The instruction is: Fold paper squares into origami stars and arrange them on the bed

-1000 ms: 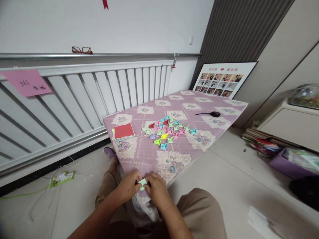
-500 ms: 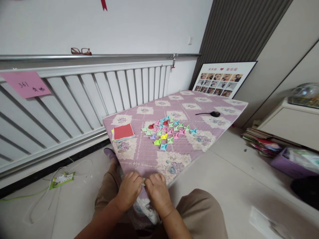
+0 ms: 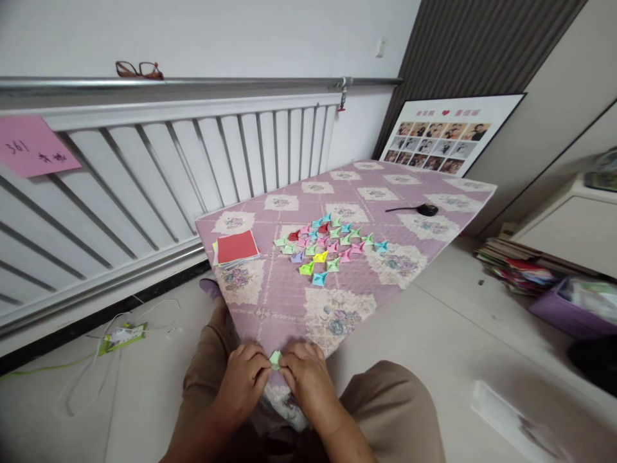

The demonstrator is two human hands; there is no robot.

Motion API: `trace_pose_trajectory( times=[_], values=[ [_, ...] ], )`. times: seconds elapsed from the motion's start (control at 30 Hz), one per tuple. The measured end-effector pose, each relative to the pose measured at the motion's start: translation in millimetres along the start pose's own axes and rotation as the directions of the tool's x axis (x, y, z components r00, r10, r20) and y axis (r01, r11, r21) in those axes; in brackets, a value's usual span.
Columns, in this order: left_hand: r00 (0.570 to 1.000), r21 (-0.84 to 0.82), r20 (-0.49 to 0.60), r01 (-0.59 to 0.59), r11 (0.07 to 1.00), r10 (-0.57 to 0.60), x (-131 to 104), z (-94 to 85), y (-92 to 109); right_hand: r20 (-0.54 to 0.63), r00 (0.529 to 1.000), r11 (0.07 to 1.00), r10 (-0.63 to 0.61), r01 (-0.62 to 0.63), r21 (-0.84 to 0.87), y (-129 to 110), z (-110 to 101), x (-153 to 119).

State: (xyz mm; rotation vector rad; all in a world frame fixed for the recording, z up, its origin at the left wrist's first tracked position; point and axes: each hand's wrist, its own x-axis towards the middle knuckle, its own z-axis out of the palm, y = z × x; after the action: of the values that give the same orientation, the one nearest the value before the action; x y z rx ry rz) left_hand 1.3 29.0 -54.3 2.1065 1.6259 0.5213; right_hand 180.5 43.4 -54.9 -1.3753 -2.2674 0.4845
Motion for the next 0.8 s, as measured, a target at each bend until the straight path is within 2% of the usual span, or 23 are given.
trace_pose_trajectory(
  times=[0.27,0.63,0.8],
  values=[
    [0.989,-0.016,0.029,0.148,0.989,-0.147,10,-2.3,1,-0.021,0.993,0.993,0.118,-0.119,-0.029,-4,3,5],
    [0.959,0.141,0.162,0.212,0.967,-0.234,26,-14.9,10,-0.088,0.971,0.972,0.220,-0.226,-0.059,-7,7,9],
    [0.935,0.156,0.229,0.239,0.958,-0.271,34,-21.8,11,-0.108,0.966,0.967,0.236,-0.244,-0.073,-9,7,11]
  ],
)
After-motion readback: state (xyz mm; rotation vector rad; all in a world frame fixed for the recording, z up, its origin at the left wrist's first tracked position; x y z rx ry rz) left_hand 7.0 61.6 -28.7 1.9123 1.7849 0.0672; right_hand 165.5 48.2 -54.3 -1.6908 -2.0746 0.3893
